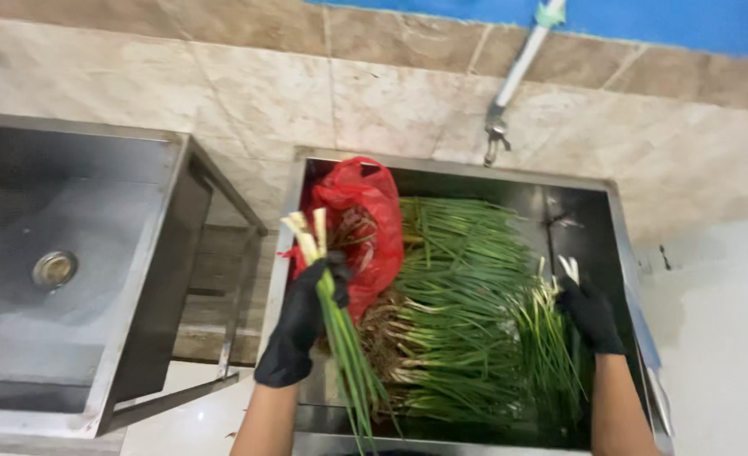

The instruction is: The person stands at a stainless steel sink filled with bunches of scallions and trims the root ends off each bunch with a small knife, dropping the trimmed roots into a red plastic bag inside the sink. They work through the bunches one at a time, occasionally lifting and repositioning the scallions while trimming.

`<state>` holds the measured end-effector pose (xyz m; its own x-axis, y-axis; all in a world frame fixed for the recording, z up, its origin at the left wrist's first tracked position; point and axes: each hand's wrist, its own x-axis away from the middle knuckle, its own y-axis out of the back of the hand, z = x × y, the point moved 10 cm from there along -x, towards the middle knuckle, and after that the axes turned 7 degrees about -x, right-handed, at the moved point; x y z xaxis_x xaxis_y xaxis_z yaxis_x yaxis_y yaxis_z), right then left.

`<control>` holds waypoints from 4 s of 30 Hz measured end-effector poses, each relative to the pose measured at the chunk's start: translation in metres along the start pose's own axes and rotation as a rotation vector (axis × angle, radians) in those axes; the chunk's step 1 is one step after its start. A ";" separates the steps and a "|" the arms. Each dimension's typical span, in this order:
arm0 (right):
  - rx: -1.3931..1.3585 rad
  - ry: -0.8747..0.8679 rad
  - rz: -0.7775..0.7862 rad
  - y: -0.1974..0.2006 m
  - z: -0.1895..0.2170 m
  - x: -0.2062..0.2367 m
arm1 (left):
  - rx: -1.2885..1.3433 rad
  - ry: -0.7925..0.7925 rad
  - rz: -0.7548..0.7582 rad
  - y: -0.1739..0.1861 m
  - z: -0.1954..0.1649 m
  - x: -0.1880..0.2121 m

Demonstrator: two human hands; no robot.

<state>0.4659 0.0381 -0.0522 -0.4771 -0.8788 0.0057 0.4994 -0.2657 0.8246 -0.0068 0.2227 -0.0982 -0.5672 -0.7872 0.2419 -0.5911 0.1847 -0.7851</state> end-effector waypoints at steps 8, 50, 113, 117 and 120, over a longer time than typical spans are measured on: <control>-0.713 0.127 -0.050 -0.052 0.117 0.023 | -0.206 0.090 0.067 -0.059 0.023 -0.006; -0.949 0.325 0.352 -0.046 0.364 -0.011 | -0.814 -0.299 -0.193 -0.139 -0.080 -0.014; -1.051 0.382 -0.055 -0.094 0.299 0.030 | -0.870 -0.094 0.039 -0.072 0.008 0.029; -1.262 0.375 -0.095 -0.128 0.300 -0.017 | -0.941 -0.081 0.027 -0.056 -0.026 0.046; -0.699 0.526 -0.140 -0.155 0.334 -0.029 | -0.887 -0.063 -0.037 -0.041 -0.041 0.057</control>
<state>0.1605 0.2376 0.0086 -0.2585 -0.8428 -0.4720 0.8710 -0.4147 0.2635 -0.0384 0.1941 -0.0288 -0.5217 -0.8280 0.2058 -0.8499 0.5253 -0.0410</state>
